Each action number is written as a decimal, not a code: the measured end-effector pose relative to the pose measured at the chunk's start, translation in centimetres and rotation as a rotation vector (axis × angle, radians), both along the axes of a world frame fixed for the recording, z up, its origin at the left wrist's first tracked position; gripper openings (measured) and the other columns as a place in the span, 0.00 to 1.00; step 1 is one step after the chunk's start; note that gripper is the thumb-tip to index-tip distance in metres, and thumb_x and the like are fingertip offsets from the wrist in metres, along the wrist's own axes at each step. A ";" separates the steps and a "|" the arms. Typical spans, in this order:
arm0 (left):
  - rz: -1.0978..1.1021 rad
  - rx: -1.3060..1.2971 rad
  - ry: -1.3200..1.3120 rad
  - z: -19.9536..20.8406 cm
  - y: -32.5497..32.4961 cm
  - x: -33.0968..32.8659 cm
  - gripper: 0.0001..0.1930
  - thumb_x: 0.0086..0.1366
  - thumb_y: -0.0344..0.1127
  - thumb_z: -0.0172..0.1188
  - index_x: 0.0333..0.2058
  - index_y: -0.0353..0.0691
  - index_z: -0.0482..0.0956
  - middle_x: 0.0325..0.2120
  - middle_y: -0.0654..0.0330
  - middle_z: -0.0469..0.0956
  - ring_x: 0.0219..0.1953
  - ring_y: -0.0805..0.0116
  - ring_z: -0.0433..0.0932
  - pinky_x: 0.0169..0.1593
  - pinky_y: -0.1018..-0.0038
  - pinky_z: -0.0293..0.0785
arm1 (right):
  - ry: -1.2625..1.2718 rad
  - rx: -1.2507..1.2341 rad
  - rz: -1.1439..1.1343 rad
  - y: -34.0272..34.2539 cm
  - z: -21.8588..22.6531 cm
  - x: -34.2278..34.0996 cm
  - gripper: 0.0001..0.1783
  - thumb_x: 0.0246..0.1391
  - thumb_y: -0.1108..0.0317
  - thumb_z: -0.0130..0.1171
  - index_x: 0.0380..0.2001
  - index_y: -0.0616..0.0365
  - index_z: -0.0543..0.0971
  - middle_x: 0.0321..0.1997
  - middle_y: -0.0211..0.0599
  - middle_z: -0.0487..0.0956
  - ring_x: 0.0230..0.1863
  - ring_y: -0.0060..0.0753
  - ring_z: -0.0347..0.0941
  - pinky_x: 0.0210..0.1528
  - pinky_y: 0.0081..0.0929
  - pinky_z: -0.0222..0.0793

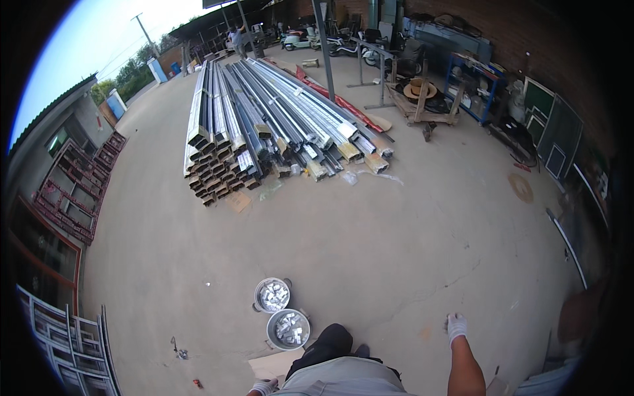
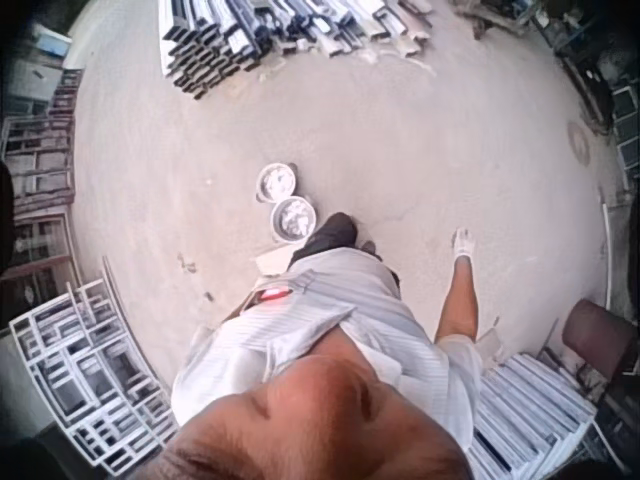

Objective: The person cuts a long dark metal profile using a miter saw, then removes a protective film from the cut piece. They place the cut profile onto a window frame assembly and later walk to a storage area to select another profile.

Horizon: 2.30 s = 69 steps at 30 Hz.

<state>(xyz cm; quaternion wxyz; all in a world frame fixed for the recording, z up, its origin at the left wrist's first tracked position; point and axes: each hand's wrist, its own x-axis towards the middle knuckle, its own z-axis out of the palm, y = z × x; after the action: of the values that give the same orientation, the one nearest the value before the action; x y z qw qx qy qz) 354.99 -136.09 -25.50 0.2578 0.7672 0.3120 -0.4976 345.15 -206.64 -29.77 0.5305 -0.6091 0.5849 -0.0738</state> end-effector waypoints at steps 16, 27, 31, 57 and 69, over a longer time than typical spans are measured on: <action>-0.015 -0.367 -0.423 -0.8 -28.7 50.8 0.22 0.65 0.47 0.58 0.43 0.30 0.80 0.29 0.56 0.83 0.27 0.67 0.80 0.35 0.71 0.78 | 0.181 0.351 0.143 -4.9 -15.1 9.8 0.16 0.63 0.61 0.47 0.27 0.57 0.78 0.23 0.39 0.79 0.23 0.34 0.75 0.24 0.35 0.72; 0.142 -0.275 -0.378 -0.8 -36.3 66.7 0.19 0.67 0.46 0.59 0.43 0.33 0.81 0.30 0.58 0.83 0.30 0.68 0.82 0.36 0.72 0.79 | 0.115 0.376 -0.043 -13.0 -9.4 41.7 0.11 0.60 0.63 0.53 0.32 0.60 0.78 0.23 0.40 0.79 0.19 0.37 0.78 0.21 0.38 0.78; 0.077 -0.308 -0.224 -5.4 -40.5 70.7 0.18 0.69 0.45 0.59 0.43 0.33 0.80 0.31 0.56 0.83 0.30 0.67 0.82 0.34 0.72 0.78 | 0.057 -0.145 0.225 -30.4 -17.2 51.5 0.12 0.61 0.61 0.54 0.32 0.58 0.79 0.24 0.40 0.80 0.23 0.38 0.79 0.22 0.38 0.77; 0.480 -0.276 -0.453 0.9 -42.2 118.0 0.15 0.68 0.44 0.59 0.39 0.36 0.79 0.23 0.59 0.80 0.21 0.69 0.77 0.27 0.73 0.73 | 0.278 0.441 0.030 -25.1 -6.2 98.3 0.09 0.62 0.63 0.50 0.37 0.57 0.74 0.23 0.41 0.77 0.17 0.36 0.74 0.19 0.37 0.72; 0.485 -0.227 -0.544 2.6 -52.5 127.8 0.15 0.69 0.42 0.59 0.41 0.34 0.79 0.26 0.59 0.81 0.26 0.70 0.79 0.32 0.74 0.74 | 0.173 0.159 0.482 -38.4 -9.7 129.9 0.12 0.60 0.58 0.54 0.33 0.54 0.79 0.22 0.30 0.77 0.18 0.28 0.74 0.20 0.30 0.73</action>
<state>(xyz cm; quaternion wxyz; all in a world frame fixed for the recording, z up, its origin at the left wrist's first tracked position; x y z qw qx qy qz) 482.76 -188.62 -22.89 0.5250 0.7415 0.3476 -0.2318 475.02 -245.05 -39.49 0.5268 -0.6914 0.4702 0.1533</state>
